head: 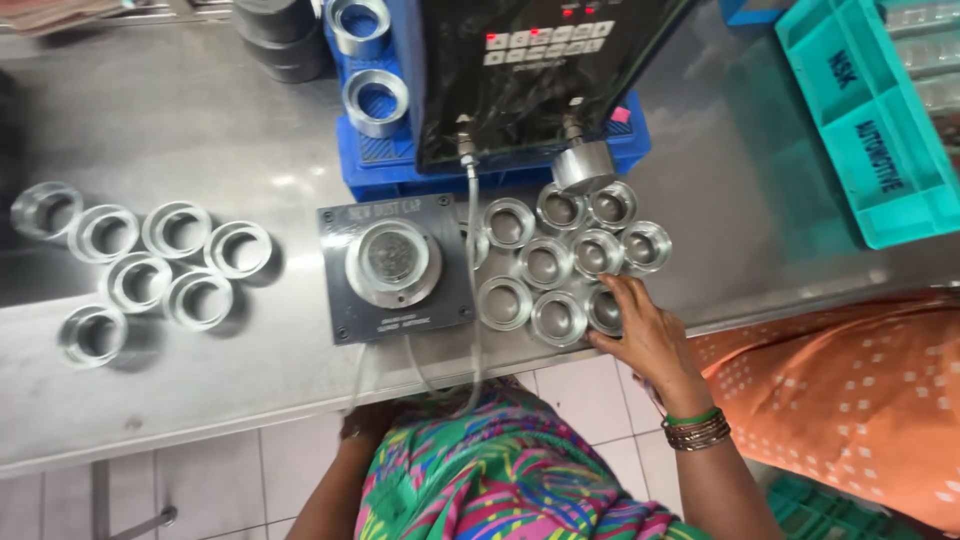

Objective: Placing metal dust caps into a testing machine and organizing them on a workbench.

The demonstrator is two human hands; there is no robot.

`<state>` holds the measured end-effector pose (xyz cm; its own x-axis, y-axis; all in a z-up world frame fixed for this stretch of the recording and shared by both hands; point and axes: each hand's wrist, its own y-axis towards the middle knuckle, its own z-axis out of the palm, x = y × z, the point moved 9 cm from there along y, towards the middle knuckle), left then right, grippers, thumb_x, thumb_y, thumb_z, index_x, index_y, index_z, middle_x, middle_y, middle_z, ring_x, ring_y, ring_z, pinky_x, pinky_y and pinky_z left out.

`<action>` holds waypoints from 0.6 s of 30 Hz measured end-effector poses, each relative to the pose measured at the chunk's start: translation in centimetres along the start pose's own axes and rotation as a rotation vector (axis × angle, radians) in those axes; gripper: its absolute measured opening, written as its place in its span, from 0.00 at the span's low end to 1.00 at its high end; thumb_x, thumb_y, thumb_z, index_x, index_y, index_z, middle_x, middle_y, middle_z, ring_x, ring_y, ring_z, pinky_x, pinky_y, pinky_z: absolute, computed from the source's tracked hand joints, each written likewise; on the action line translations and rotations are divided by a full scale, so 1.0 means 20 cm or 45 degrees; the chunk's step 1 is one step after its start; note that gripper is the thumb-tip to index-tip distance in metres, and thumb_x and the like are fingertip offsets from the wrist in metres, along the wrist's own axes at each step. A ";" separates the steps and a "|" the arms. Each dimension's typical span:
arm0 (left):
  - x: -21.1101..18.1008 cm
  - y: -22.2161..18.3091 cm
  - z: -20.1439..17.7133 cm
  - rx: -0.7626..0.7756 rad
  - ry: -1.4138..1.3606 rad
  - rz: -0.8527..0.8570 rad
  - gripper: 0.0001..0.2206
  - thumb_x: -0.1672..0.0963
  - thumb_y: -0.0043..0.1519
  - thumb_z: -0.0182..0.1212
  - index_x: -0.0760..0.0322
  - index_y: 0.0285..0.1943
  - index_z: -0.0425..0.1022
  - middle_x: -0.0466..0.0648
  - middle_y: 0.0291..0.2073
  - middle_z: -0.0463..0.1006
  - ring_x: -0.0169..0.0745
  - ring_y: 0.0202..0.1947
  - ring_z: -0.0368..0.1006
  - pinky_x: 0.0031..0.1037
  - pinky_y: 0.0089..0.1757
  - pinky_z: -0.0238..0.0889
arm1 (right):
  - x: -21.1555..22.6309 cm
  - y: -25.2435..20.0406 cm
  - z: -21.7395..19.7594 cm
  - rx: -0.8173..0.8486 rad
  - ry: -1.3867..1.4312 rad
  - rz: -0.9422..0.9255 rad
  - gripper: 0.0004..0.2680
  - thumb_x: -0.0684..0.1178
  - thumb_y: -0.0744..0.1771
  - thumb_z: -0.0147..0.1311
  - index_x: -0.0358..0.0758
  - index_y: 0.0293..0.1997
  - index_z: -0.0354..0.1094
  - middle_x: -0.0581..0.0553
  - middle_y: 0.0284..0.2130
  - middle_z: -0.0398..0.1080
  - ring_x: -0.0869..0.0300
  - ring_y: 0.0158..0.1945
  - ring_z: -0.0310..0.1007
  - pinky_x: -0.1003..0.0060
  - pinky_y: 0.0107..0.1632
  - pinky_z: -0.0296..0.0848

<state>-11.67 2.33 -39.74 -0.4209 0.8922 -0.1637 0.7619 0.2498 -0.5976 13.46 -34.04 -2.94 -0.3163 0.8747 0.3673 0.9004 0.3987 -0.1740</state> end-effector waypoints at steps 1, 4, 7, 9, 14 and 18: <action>0.04 -0.04 0.03 0.115 0.003 0.054 0.29 0.43 0.58 0.52 0.50 0.69 0.66 0.54 0.63 0.69 0.57 0.64 0.65 0.47 0.61 0.57 | -0.03 0.02 0.03 -0.044 -0.066 0.041 0.30 0.60 0.59 0.64 0.50 0.68 0.56 0.45 0.63 0.61 0.45 0.48 0.77 0.49 0.51 0.76; 0.12 -0.13 0.10 0.440 0.013 0.267 0.26 0.46 0.62 0.45 0.52 0.69 0.66 0.56 0.60 0.74 0.54 0.62 0.69 0.41 0.60 0.59 | -0.13 0.00 0.05 -0.278 0.088 -0.079 0.29 0.57 0.60 0.66 0.50 0.68 0.58 0.44 0.62 0.64 0.45 0.56 0.74 0.50 0.56 0.75; 0.09 -0.12 0.09 0.720 0.027 0.540 0.23 0.50 0.66 0.39 0.54 0.69 0.67 0.57 0.58 0.78 0.49 0.60 0.73 0.34 0.60 0.61 | -0.30 0.05 0.07 -0.488 1.018 0.033 0.27 0.50 0.62 0.62 0.49 0.69 0.56 0.40 0.58 0.65 0.48 0.56 0.71 0.50 0.49 0.75; -0.02 -0.19 -0.20 0.816 0.047 0.654 0.23 0.52 0.67 0.37 0.54 0.69 0.67 0.57 0.57 0.80 0.48 0.60 0.74 0.32 0.60 0.61 | -0.30 0.12 0.16 -0.469 1.735 0.336 0.25 0.46 0.63 0.57 0.49 0.69 0.54 0.39 0.56 0.63 0.51 0.50 0.70 0.52 0.39 0.77; -0.66 -0.90 -1.67 0.665 -0.768 1.110 0.23 0.49 0.64 0.54 0.57 0.68 0.65 0.50 0.63 0.74 0.45 0.63 0.72 0.39 0.62 0.64 | 0.11 0.40 -0.02 -0.712 1.885 -0.030 0.25 0.36 0.66 0.55 0.45 0.66 0.42 0.37 0.62 0.53 0.50 0.56 0.69 0.52 0.53 0.79; -0.79 -1.11 -1.89 0.357 -1.078 1.883 0.11 0.59 0.67 0.58 0.70 0.56 0.74 0.65 0.61 0.71 0.65 0.66 0.64 0.50 0.61 0.55 | 0.09 0.50 -0.01 -0.762 2.015 -0.026 0.25 0.36 0.66 0.56 0.46 0.65 0.40 0.34 0.62 0.55 0.48 0.52 0.72 0.54 0.52 0.80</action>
<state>-3.38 -3.08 5.79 0.3093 -0.1658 -0.9364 0.6477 -0.6842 0.3351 22.05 -28.53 -3.90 -0.0752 -0.3903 0.9176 0.9961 -0.0712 0.0513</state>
